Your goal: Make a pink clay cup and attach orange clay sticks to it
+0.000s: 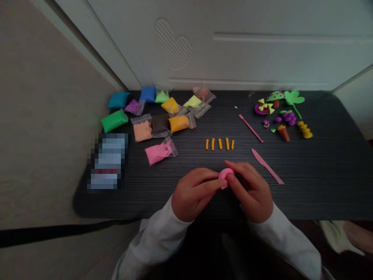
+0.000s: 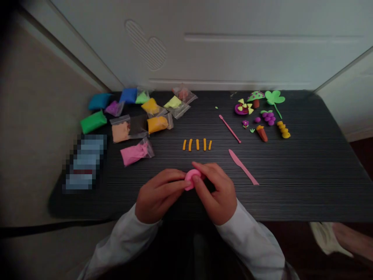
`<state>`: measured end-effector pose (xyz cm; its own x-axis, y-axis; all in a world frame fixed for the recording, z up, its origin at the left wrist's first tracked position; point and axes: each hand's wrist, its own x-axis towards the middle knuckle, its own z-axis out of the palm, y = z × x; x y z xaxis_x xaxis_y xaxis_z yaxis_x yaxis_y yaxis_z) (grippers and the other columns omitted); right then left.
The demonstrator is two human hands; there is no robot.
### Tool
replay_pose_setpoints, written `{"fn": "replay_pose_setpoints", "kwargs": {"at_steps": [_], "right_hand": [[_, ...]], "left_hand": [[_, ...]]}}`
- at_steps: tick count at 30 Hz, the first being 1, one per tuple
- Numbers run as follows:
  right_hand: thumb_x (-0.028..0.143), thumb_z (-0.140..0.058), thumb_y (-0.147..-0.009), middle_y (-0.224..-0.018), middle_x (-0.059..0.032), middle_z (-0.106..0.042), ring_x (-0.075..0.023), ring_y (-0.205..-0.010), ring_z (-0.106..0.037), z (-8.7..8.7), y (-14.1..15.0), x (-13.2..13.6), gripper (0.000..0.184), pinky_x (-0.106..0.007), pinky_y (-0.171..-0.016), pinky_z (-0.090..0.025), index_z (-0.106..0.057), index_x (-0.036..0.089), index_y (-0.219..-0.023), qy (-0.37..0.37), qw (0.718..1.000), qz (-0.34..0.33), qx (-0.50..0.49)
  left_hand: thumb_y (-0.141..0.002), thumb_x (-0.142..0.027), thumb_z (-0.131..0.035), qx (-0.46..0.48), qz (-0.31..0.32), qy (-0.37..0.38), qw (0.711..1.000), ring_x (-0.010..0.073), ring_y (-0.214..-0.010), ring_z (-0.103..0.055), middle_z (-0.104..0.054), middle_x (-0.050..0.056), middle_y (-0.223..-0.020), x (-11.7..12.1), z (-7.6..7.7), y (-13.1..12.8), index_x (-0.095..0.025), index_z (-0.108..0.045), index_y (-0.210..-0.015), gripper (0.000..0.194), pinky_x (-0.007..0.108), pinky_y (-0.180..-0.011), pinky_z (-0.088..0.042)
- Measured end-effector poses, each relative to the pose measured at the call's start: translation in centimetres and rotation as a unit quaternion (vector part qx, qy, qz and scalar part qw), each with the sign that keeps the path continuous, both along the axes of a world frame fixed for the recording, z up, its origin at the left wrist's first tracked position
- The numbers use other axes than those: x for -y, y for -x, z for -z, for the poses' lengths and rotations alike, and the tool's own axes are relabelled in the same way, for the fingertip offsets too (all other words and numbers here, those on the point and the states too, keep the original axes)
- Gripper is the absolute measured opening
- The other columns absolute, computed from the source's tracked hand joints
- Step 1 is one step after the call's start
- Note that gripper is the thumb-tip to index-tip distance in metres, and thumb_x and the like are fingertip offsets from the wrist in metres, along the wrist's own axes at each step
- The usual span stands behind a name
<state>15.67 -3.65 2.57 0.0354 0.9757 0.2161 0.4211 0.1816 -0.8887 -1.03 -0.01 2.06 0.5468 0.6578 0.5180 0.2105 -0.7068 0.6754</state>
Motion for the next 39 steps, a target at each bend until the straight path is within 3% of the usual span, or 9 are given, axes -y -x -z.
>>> {"fn": "replay_pose_setpoints", "kwargs": {"at_steps": [5, 10, 16, 24, 34, 39], "right_hand": [[0.016, -0.054, -0.079, -0.091, -0.0001, -0.059, -0.0120, -0.082, -0.057, 0.44, 0.05, 0.43, 0.027, -0.027, -0.073, -0.047, -0.054, 0.027, -0.104, 0.011, 0.998, 0.026, -0.061], [0.009, -0.052, -0.078, -0.103, -0.0026, -0.060, -0.0141, -0.096, -0.055, 0.04, -0.20, 0.56, 0.034, -0.030, -0.085, -0.044, -0.053, 0.025, -0.108, -0.036, 0.997, -0.067, -0.028], [0.008, -0.059, -0.073, -0.090, -0.0019, -0.064, -0.0135, -0.085, -0.059, -0.07, -0.22, 0.23, 0.036, -0.028, -0.074, -0.049, -0.054, 0.025, -0.105, -0.115, 0.991, -0.066, 0.017], [0.010, -0.056, -0.076, -0.086, -0.0012, -0.066, -0.0131, -0.079, -0.061, -0.23, -0.19, 0.15, 0.027, -0.028, -0.070, -0.050, -0.056, 0.024, -0.099, -0.119, 0.989, -0.080, 0.031], [0.011, -0.056, -0.077, -0.089, -0.0027, -0.064, -0.0143, -0.083, -0.060, -0.08, -0.17, 0.29, 0.027, -0.030, -0.073, -0.050, -0.055, 0.023, -0.101, -0.096, 0.989, -0.104, 0.038], [0.008, -0.056, -0.074, -0.094, -0.0044, -0.062, -0.0157, -0.089, -0.059, -0.23, -0.13, 0.32, 0.034, -0.032, -0.076, -0.050, -0.054, 0.023, -0.104, -0.108, 0.989, -0.101, 0.028]], "left_hand": [[-0.073, -0.006, -0.058, -0.011, -0.020, -0.012, 1.000, 0.0148, -0.085, -0.060, -0.064, 0.006, -0.089, 0.15, 0.00, 0.02, -0.017, -0.062, -0.097, 0.027, 0.028, -0.074, -0.051], [-0.070, -0.003, -0.060, 0.059, -0.065, 0.049, 0.995, 0.0143, -0.082, -0.061, -0.066, 0.006, -0.087, 0.06, 0.00, 0.26, -0.017, -0.061, -0.096, 0.029, 0.027, -0.075, -0.051], [-0.069, -0.004, -0.061, 0.064, -0.039, 0.092, 0.993, 0.0149, -0.079, -0.063, -0.068, 0.005, -0.083, 0.23, -0.24, 0.02, -0.018, -0.062, -0.093, 0.028, 0.027, -0.072, -0.052], [-0.070, -0.005, -0.060, 0.051, -0.044, 0.103, 0.992, 0.0121, -0.080, -0.063, -0.068, 0.003, -0.089, 0.24, -0.26, 0.42, -0.020, -0.060, -0.100, 0.033, 0.022, -0.073, -0.051], [-0.070, -0.004, -0.060, 0.071, -0.014, 0.120, 0.990, 0.0139, -0.085, -0.062, -0.068, 0.004, -0.087, 0.08, -0.32, 0.33, -0.019, -0.062, -0.095, 0.028, 0.027, -0.078, -0.050], [-0.073, -0.011, -0.057, 0.120, 0.002, 0.197, 0.973, 0.0173, -0.094, -0.059, -0.065, 0.006, -0.098, 0.55, -0.18, 0.67, -0.020, -0.060, -0.101, 0.030, 0.030, -0.083, -0.049]]}}
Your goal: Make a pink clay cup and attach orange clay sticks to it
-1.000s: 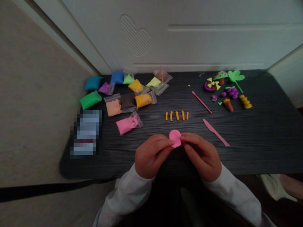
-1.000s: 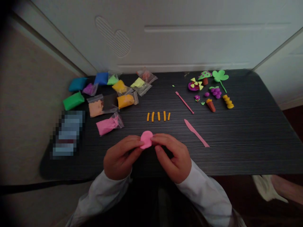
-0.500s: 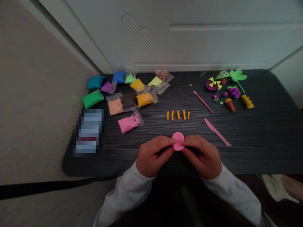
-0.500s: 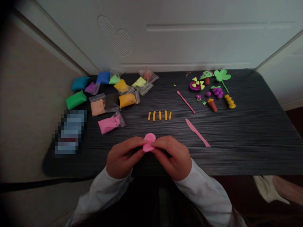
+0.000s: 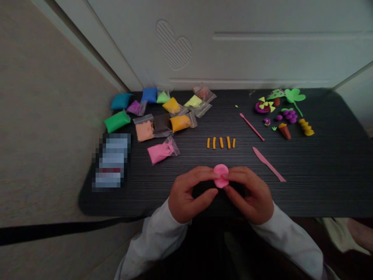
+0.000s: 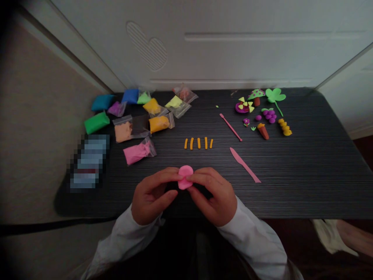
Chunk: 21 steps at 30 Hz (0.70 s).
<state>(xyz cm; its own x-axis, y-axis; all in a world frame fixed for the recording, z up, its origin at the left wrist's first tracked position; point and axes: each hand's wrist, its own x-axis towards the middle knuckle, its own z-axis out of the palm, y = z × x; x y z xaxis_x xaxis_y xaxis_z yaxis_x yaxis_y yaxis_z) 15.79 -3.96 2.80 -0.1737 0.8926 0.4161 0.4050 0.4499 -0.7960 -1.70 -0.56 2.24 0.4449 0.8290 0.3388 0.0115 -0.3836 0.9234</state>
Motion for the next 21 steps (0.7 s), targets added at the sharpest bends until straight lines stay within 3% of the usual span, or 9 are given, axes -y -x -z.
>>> {"fn": "replay_pose_setpoints", "kwargs": {"at_steps": [3, 6, 10, 14, 18, 21], "right_hand": [[0.009, -0.055, -0.074, -0.099, -0.0069, -0.060, -0.0174, -0.094, -0.057, -0.2, 0.0, 0.0, 0.034, -0.034, -0.079, -0.050, -0.054, 0.022, -0.106, -0.003, 1.000, -0.011, 0.010], [0.013, -0.051, -0.077, -0.101, -0.0074, -0.060, -0.0178, -0.094, -0.057, -0.2, 0.0, 0.0, 0.026, -0.034, -0.080, -0.049, -0.058, 0.021, -0.100, 0.010, 0.999, -0.012, 0.037], [0.016, -0.056, -0.075, -0.095, -0.0059, -0.063, -0.0170, -0.089, -0.059, 0.2, 0.2, 0.0, 0.015, -0.033, -0.076, -0.050, -0.055, 0.021, -0.089, 0.031, 0.999, 0.035, 0.021], [0.019, -0.061, -0.073, -0.087, -0.0040, -0.063, -0.0152, -0.081, -0.060, 0.5, 0.4, -0.1, 0.024, -0.031, -0.073, -0.050, -0.052, 0.020, -0.096, 0.036, 0.995, 0.084, 0.033], [0.017, -0.057, -0.076, -0.082, -0.0024, -0.064, -0.0141, -0.076, -0.061, 0.5, 0.4, -0.1, 0.016, -0.028, -0.069, -0.050, -0.055, 0.021, -0.091, 0.039, 0.996, 0.073, 0.042], [0.017, -0.058, -0.074, -0.085, -0.0032, -0.065, -0.0154, -0.080, -0.062, 0.7, 0.5, 0.1, 0.019, -0.030, -0.072, -0.051, -0.055, 0.021, -0.092, 0.055, 0.995, 0.085, 0.007]], "left_hand": [[-0.075, -0.014, -0.056, 0.048, -0.030, 0.083, 0.995, 0.0149, -0.088, -0.062, -0.065, 0.005, -0.096, 0.2, 0.2, -0.1, -0.022, -0.055, -0.107, 0.033, 0.026, -0.077, -0.051], [-0.074, -0.014, -0.058, 0.023, -0.054, 0.136, 0.989, 0.0135, -0.079, -0.064, -0.067, 0.005, -0.092, 0.2, 0.4, -0.5, -0.021, -0.048, -0.113, 0.040, 0.026, -0.072, -0.052], [-0.074, -0.013, -0.057, -0.073, -0.089, 0.062, 0.991, 0.0154, -0.082, -0.062, -0.066, 0.006, -0.092, 0.0, 0.3, -0.7, -0.018, -0.060, -0.098, 0.025, 0.028, -0.075, -0.051], [-0.072, -0.008, -0.056, -0.080, -0.070, -0.027, 0.994, 0.0156, -0.085, -0.058, -0.063, 0.005, -0.090, 0.0, 0.2, -0.7, -0.019, -0.062, -0.095, 0.027, 0.029, -0.077, -0.049], [-0.070, -0.010, -0.057, -0.063, -0.068, 0.015, 0.996, 0.0151, -0.085, -0.057, -0.058, 0.006, -0.095, 0.2, 0.4, -0.9, -0.020, -0.050, -0.113, 0.045, 0.030, -0.076, -0.049], [-0.071, -0.009, -0.055, -0.049, -0.068, 0.045, 0.995, 0.0166, -0.089, -0.057, -0.058, 0.007, -0.096, 0.3, 0.6, -1.1, -0.019, -0.053, -0.105, 0.035, 0.031, -0.080, -0.048]]}}
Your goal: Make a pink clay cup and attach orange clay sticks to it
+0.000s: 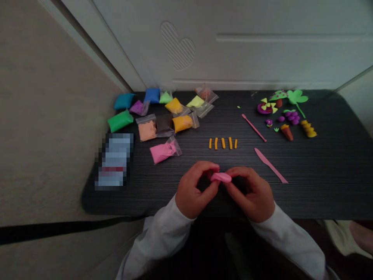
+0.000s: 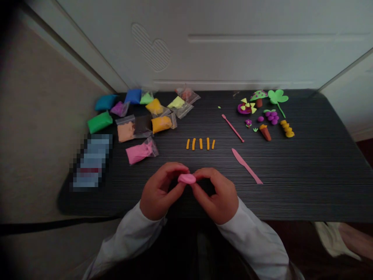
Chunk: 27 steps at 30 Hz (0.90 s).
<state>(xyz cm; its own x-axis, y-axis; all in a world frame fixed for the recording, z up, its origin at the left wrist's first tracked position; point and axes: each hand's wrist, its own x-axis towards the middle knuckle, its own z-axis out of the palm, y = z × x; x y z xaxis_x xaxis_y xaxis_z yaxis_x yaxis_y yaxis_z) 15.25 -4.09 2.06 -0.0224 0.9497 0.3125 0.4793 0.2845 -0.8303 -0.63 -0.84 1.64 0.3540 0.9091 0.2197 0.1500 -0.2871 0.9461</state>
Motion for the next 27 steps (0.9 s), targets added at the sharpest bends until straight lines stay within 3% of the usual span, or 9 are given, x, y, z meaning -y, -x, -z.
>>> {"fn": "replay_pose_setpoints", "kwargs": {"at_steps": [3, 6, 10, 14, 19, 27], "right_hand": [[0.018, -0.058, -0.073, -0.086, -0.0037, -0.063, -0.0158, -0.081, -0.062, 0.23, 0.14, 0.08, 0.024, -0.031, -0.073, -0.051, -0.053, 0.021, -0.096, 0.006, 1.000, 0.013, -0.009], [0.021, -0.059, -0.074, -0.090, -0.0045, -0.064, -0.0162, -0.082, -0.062, 0.20, 0.12, -0.08, 0.033, -0.032, -0.074, -0.051, -0.050, 0.021, -0.106, -0.016, 0.999, 0.011, 0.032], [0.018, -0.056, -0.077, -0.088, -0.0028, -0.065, -0.0153, -0.082, -0.061, -0.04, -0.06, -0.38, 0.023, -0.030, -0.072, -0.051, -0.055, 0.022, -0.100, -0.036, 0.997, -0.026, 0.067], [0.015, -0.055, -0.076, -0.086, -0.0026, -0.065, -0.0146, -0.081, -0.061, -0.21, -0.04, -0.42, 0.022, -0.029, -0.072, -0.050, -0.056, 0.020, -0.096, -0.027, 0.997, -0.014, 0.071], [0.012, -0.054, -0.074, -0.087, -0.0032, -0.064, -0.0148, -0.081, -0.060, -0.39, 0.04, -0.28, 0.023, -0.029, -0.071, -0.049, -0.055, 0.020, -0.096, -0.020, 0.998, -0.002, 0.065], [0.020, -0.057, -0.077, -0.081, -0.0014, -0.066, -0.0136, -0.075, -0.061, -0.33, 0.10, -0.59, 0.016, -0.028, -0.068, -0.048, -0.057, 0.021, -0.093, -0.029, 0.995, -0.026, 0.089]], "left_hand": [[-0.072, -0.008, -0.053, 0.006, 0.000, -0.005, 1.000, 0.0170, -0.089, -0.057, -0.059, 0.007, -0.093, 0.01, 0.00, -0.17, -0.018, -0.055, -0.093, 0.023, 0.033, -0.082, -0.047], [-0.072, -0.007, -0.052, -0.020, -0.008, -0.031, 0.999, 0.0159, -0.086, -0.058, -0.060, 0.006, -0.091, -0.06, -0.10, -0.26, -0.018, -0.055, -0.092, 0.024, 0.032, -0.080, -0.048], [-0.070, -0.005, -0.053, -0.048, -0.012, -0.086, 0.995, 0.0149, -0.085, -0.057, -0.061, 0.005, -0.089, -0.19, -0.20, -0.28, -0.018, -0.056, -0.093, 0.026, 0.030, -0.078, -0.048], [-0.070, -0.004, -0.054, -0.054, -0.006, -0.109, 0.993, 0.0151, -0.089, -0.055, -0.059, 0.006, -0.094, -0.15, -0.43, -0.19, -0.017, -0.056, -0.097, 0.031, 0.030, -0.080, -0.046], [-0.074, -0.010, -0.052, -0.018, 0.039, -0.067, 0.997, 0.0168, -0.090, -0.054, -0.057, 0.007, -0.097, -0.02, -0.72, -0.02, -0.017, -0.055, -0.103, 0.030, 0.032, -0.079, -0.045], [-0.078, -0.011, -0.051, 0.013, 0.031, -0.001, 0.999, 0.0150, -0.084, -0.055, -0.058, 0.004, -0.088, -0.10, -0.53, -0.18, -0.019, -0.060, -0.092, 0.018, 0.030, -0.076, -0.045]]}}
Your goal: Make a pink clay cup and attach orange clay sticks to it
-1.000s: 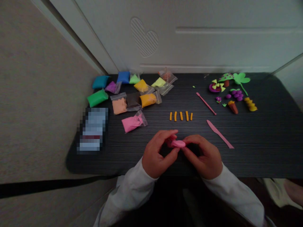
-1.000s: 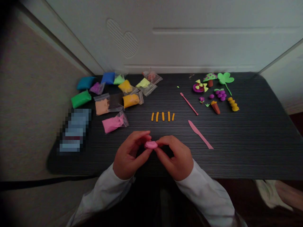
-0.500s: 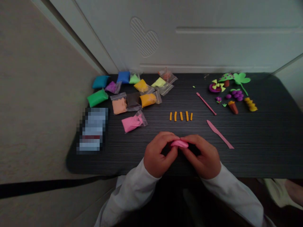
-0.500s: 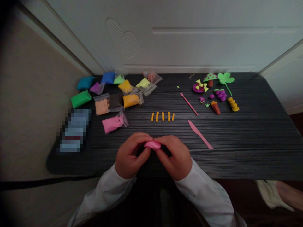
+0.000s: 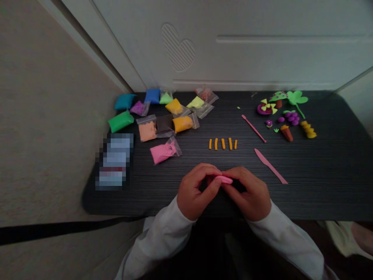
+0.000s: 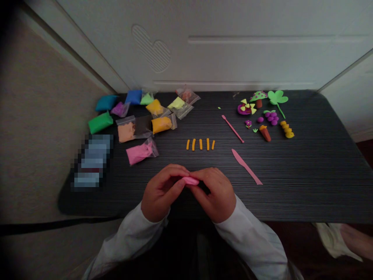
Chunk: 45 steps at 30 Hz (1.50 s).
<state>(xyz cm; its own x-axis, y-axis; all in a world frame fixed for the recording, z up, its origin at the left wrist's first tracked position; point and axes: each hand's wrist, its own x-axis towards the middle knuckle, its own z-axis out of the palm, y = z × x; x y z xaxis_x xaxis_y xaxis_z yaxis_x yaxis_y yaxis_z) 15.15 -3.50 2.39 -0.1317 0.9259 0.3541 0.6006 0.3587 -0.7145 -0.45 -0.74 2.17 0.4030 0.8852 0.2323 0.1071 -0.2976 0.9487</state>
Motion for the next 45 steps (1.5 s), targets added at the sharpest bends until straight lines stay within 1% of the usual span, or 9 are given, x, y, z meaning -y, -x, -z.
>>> {"fn": "replay_pose_setpoints", "kwargs": {"at_steps": [10, 15, 18, 22, 31, 34, 40, 42, 45], "right_hand": [[0.016, -0.058, -0.076, -0.079, -0.0012, -0.066, -0.0127, -0.075, -0.061, 0.16, -0.15, 0.23, 0.010, -0.027, -0.069, -0.048, -0.058, 0.020, -0.086, 0.004, 1.000, -0.006, -0.025], [0.018, -0.058, -0.076, -0.082, -0.0015, -0.067, -0.0129, -0.077, -0.061, -0.04, -0.18, 0.27, 0.015, -0.027, -0.070, -0.049, -0.059, 0.020, -0.091, 0.015, 1.000, -0.010, -0.023], [0.017, -0.057, -0.076, -0.081, -0.0015, -0.067, -0.0130, -0.076, -0.062, -0.08, -0.19, 0.22, 0.014, -0.027, -0.070, -0.049, -0.060, 0.020, -0.090, 0.009, 1.000, -0.009, -0.021], [0.016, -0.057, -0.076, -0.081, -0.0015, -0.068, -0.0131, -0.076, -0.062, -0.01, -0.22, 0.22, 0.014, -0.027, -0.070, -0.049, -0.061, 0.020, -0.089, 0.001, 1.000, -0.004, -0.016], [0.017, -0.056, -0.078, -0.087, -0.0014, -0.069, -0.0139, -0.080, -0.063, 0.20, -0.33, 0.31, 0.019, -0.028, -0.073, -0.051, -0.062, 0.023, -0.095, 0.017, 0.999, -0.007, -0.031], [0.017, -0.057, -0.078, -0.087, -0.0014, -0.069, -0.0135, -0.081, -0.063, 0.15, -0.31, 0.33, 0.020, -0.028, -0.073, -0.051, -0.062, 0.023, -0.096, 0.019, 0.999, -0.002, -0.036], [0.015, -0.057, -0.077, -0.085, -0.0016, -0.069, -0.0120, -0.078, -0.063, -0.02, -0.29, 0.36, 0.023, -0.024, -0.071, -0.050, -0.062, 0.021, -0.099, 0.015, 0.999, 0.003, -0.032], [0.014, -0.055, -0.077, -0.084, -0.0011, -0.069, -0.0115, -0.077, -0.063, 0.02, -0.30, 0.37, 0.022, -0.023, -0.070, -0.050, -0.062, 0.021, -0.098, 0.021, 0.999, 0.008, -0.030], [0.014, -0.055, -0.078, -0.085, -0.0005, -0.069, -0.0117, -0.078, -0.063, 0.01, -0.31, 0.40, 0.022, -0.024, -0.071, -0.050, -0.062, 0.022, -0.097, 0.028, 0.999, 0.021, -0.033]], "left_hand": [[-0.076, -0.010, -0.054, 0.008, 0.003, 0.010, 1.000, 0.0145, -0.082, -0.054, -0.058, 0.003, -0.087, 0.09, 0.15, 0.06, -0.021, -0.060, -0.092, 0.021, 0.029, -0.074, -0.046], [-0.076, -0.011, -0.054, 0.015, -0.006, 0.009, 1.000, 0.0145, -0.081, -0.055, -0.058, 0.004, -0.086, 0.01, 0.16, 0.16, -0.019, -0.060, -0.090, 0.017, 0.029, -0.073, -0.046], [-0.076, -0.012, -0.054, 0.012, -0.010, 0.008, 1.000, 0.0146, -0.081, -0.055, -0.058, 0.004, -0.086, -0.08, 0.14, 0.13, -0.018, -0.060, -0.089, 0.015, 0.029, -0.073, -0.046], [-0.076, -0.012, -0.055, 0.008, -0.009, 0.010, 1.000, 0.0148, -0.081, -0.055, -0.058, 0.005, -0.085, -0.10, 0.12, 0.08, -0.018, -0.060, -0.089, 0.015, 0.029, -0.074, -0.047], [-0.076, -0.012, -0.055, 0.036, -0.016, 0.020, 0.999, 0.0142, -0.082, -0.055, -0.058, 0.004, -0.086, -0.07, 0.35, 0.18, -0.019, -0.060, -0.088, 0.015, 0.027, -0.072, -0.046], [-0.077, -0.013, -0.055, 0.038, -0.015, 0.025, 0.999, 0.0145, -0.082, -0.055, -0.057, 0.004, -0.086, -0.07, 0.40, 0.19, -0.019, -0.060, -0.089, 0.015, 0.028, -0.073, -0.045], [-0.078, -0.014, -0.054, 0.055, -0.039, 0.020, 0.997, 0.0143, -0.084, -0.054, -0.058, 0.004, -0.085, -0.07, 0.49, 0.33, -0.019, -0.060, -0.088, 0.013, 0.027, -0.074, -0.044], [-0.076, -0.017, -0.057, 0.064, -0.029, 0.033, 0.997, 0.0151, -0.083, -0.055, -0.058, 0.005, -0.087, -0.04, 0.55, 0.36, -0.018, -0.059, -0.092, 0.016, 0.028, -0.073, -0.045], [-0.070, -0.019, -0.064, 0.053, -0.018, 0.050, 0.997, 0.0169, -0.084, -0.056, -0.058, 0.006, -0.091, 0.03, 0.63, 0.33, -0.018, -0.057, -0.100, 0.031, 0.030, -0.073, -0.047]]}}
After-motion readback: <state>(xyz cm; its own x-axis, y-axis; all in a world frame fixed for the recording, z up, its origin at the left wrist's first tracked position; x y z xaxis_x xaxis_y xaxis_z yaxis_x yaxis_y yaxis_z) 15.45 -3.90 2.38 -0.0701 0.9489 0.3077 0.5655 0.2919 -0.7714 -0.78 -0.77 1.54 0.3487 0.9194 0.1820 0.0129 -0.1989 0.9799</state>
